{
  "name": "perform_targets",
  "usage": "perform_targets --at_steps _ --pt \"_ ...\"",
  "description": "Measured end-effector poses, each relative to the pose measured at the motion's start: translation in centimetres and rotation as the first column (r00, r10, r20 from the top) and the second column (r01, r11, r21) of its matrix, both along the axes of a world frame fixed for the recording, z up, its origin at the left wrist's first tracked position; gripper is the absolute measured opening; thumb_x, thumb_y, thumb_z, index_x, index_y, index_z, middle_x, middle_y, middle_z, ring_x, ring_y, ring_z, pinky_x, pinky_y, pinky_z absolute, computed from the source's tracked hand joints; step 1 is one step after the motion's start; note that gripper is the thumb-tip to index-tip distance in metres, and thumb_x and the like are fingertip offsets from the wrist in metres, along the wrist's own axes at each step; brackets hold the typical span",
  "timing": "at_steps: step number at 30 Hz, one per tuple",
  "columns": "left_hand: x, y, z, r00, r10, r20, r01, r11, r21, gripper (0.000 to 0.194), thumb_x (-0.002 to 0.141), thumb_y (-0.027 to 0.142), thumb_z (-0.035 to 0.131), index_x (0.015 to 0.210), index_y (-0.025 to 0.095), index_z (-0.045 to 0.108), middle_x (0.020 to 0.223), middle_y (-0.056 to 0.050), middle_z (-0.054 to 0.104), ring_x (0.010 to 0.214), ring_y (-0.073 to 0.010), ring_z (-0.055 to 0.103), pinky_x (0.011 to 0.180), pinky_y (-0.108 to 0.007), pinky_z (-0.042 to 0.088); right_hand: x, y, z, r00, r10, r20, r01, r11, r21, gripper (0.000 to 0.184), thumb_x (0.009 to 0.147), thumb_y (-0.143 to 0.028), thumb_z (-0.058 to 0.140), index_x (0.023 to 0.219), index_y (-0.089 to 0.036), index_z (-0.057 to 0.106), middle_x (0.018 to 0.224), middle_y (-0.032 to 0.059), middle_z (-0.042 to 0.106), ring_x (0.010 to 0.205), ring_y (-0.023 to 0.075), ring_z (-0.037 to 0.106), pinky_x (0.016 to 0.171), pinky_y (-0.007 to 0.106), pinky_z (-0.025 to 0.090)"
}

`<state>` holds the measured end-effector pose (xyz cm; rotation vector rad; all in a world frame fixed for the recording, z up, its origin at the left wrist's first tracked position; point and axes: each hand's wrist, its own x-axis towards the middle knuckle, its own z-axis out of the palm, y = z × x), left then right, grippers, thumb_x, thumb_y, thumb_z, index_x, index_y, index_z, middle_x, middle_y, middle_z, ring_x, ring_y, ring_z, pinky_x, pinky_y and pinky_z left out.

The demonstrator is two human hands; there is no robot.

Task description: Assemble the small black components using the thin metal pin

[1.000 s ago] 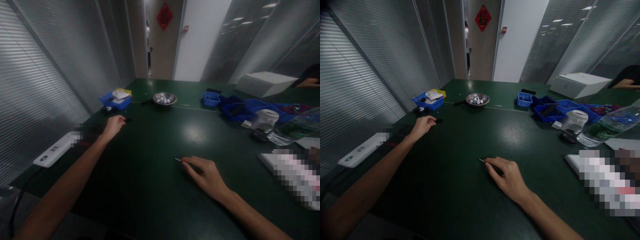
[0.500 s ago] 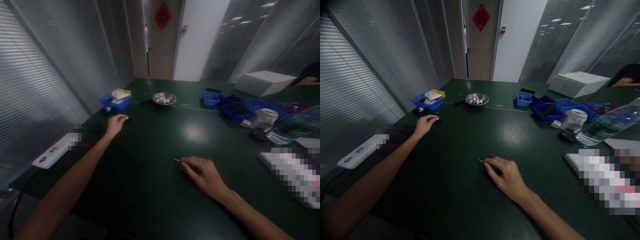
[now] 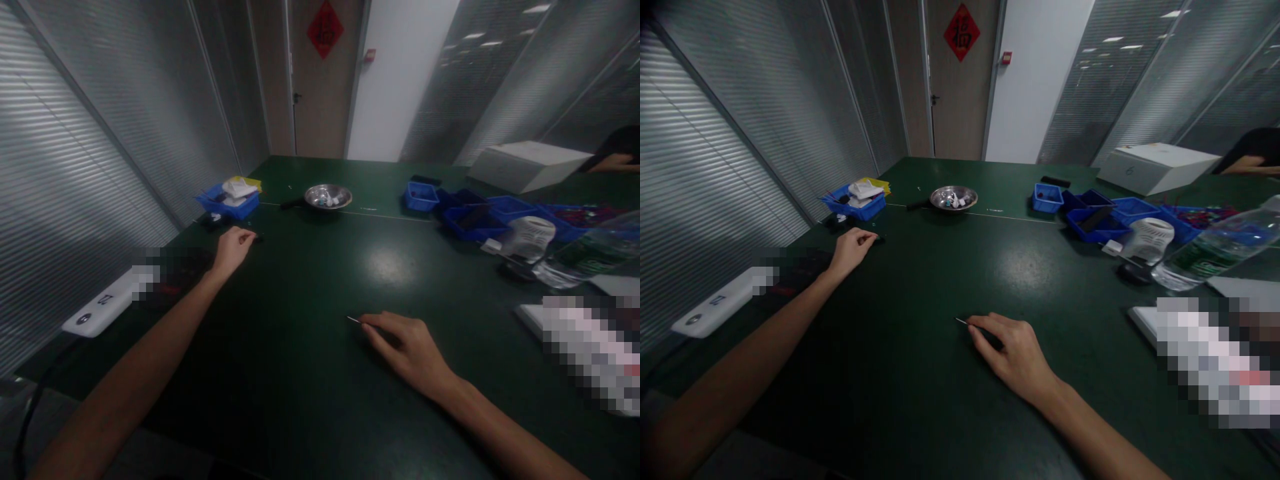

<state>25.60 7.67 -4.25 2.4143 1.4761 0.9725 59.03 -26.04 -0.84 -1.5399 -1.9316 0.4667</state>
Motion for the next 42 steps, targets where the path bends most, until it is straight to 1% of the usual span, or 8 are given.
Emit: perform_targets --at_steps 4,9,11,14,18,30,36,42 --pt "0.2 -1.1 0.8 0.984 -0.118 -0.133 0.127 0.99 0.059 0.028 0.097 0.031 0.056 0.109 0.016 0.076 0.109 -0.012 0.071 0.098 -0.0267 0.066 0.091 -0.037 0.051 0.0 0.0 0.0 1.0 0.0 -0.012 0.0 1.0 -0.005 0.03 0.106 -0.034 0.05 0.121 -0.022 0.073 0.096 0.0049 0.075 0.076 0.017 0.07 0.068 0.03 0.056" --pt "2.1 -3.7 2.4 0.891 -0.384 -0.244 0.391 0.92 -0.019 0.029 0.101 0.028 0.052 0.118 0.017 0.073 0.119 -0.012 0.07 0.113 -0.028 0.063 0.103 -0.044 0.047 0.0 0.1 0.0 1.0 0.008 0.003 -0.008 1.0 0.009 0.03 0.107 -0.034 0.05 0.121 -0.022 0.073 0.094 0.0046 0.074 0.075 0.0168 0.069 0.068 0.03 0.054" --pt "3.9 -6.3 3.0 0.816 -0.537 -0.214 0.532 0.842 -0.087 0.029 0.103 0.027 0.051 0.119 0.019 0.074 0.121 -0.011 0.07 0.114 -0.0261 0.062 0.103 -0.043 0.047 0.0 0.2 -0.1 1.0 0.003 -0.008 -0.003 1.0 0.01 0.029 0.106 -0.034 0.051 0.122 -0.022 0.072 0.096 0.0046 0.074 0.076 0.0166 0.069 0.069 0.03 0.054" --pt "7.2 -11.3 3.5 0.644 -0.763 -0.059 0.739 0.64 -0.212 0.025 0.103 0.027 0.055 0.119 0.02 0.073 0.119 -0.009 0.07 0.111 -0.0224 0.063 0.097 -0.038 0.049 0.0 0.2 -0.1 0.999 -0.005 -0.032 0.005 1.0 0.004 0.026 0.105 -0.035 0.055 0.12 -0.023 0.073 0.096 0.0038 0.074 0.075 0.0159 0.069 0.067 0.028 0.053" --pt "10.3 -16.7 3.3 0.523 -0.846 0.102 0.824 0.472 -0.315 0.018 0.095 0.027 0.068 0.111 0.019 0.071 0.104 -0.007 0.069 0.093 -0.0185 0.062 0.081 -0.031 0.048 -0.2 0.0 0.2 1.0 -0.004 -0.012 0.005 1.0 0.025 0.024 0.103 -0.034 0.055 0.11 -0.022 0.075 0.088 0.0034 0.073 0.07 0.0157 0.067 0.064 0.028 0.051" --pt "10.6 -17.9 3.1 0.466 -0.879 0.1 0.859 0.423 -0.288 0.015 0.096 0.026 0.066 0.109 0.019 0.067 0.103 -0.007 0.068 0.098 -0.0213 0.061 0.09 -0.036 0.044 -0.5 0.1 0.0 0.996 -0.003 0.093 0.002 1.0 0.015 0.022 0.1 -0.03 0.056 0.105 -0.022 0.076 0.083 0.0028 0.069 0.067 0.0158 0.064 0.061 0.028 0.047" --pt "10.9 -18.2 3.0 0.427 -0.898 0.103 0.876 0.383 -0.294 0.018 0.097 0.026 0.066 0.112 0.018 0.068 0.105 -0.007 0.069 0.099 -0.0211 0.061 0.089 -0.035 0.045 -1.0 0.4 0.0 0.997 0.033 0.072 -0.034 0.999 0.015 0.025 0.104 -0.031 0.053 0.113 -0.024 0.074 0.088 0.0026 0.07 0.071 0.0151 0.065 0.063 0.027 0.047" --pt "10.5 -18.2 3.5 0.402 -0.905 0.137 0.885 0.346 -0.313 0.021 0.097 0.024 0.067 0.117 0.019 0.068 0.11 -0.009 0.069 0.104 -0.0218 0.061 0.092 -0.037 0.047 -0.8 0.0 0.4 0.999 -0.041 0.011 0.041 0.997 0.065 0.025 0.105 -0.032 0.052 0.11 -0.022 0.074 0.087 0.0035 0.07 0.069 0.0155 0.065 0.062 0.028 0.049"
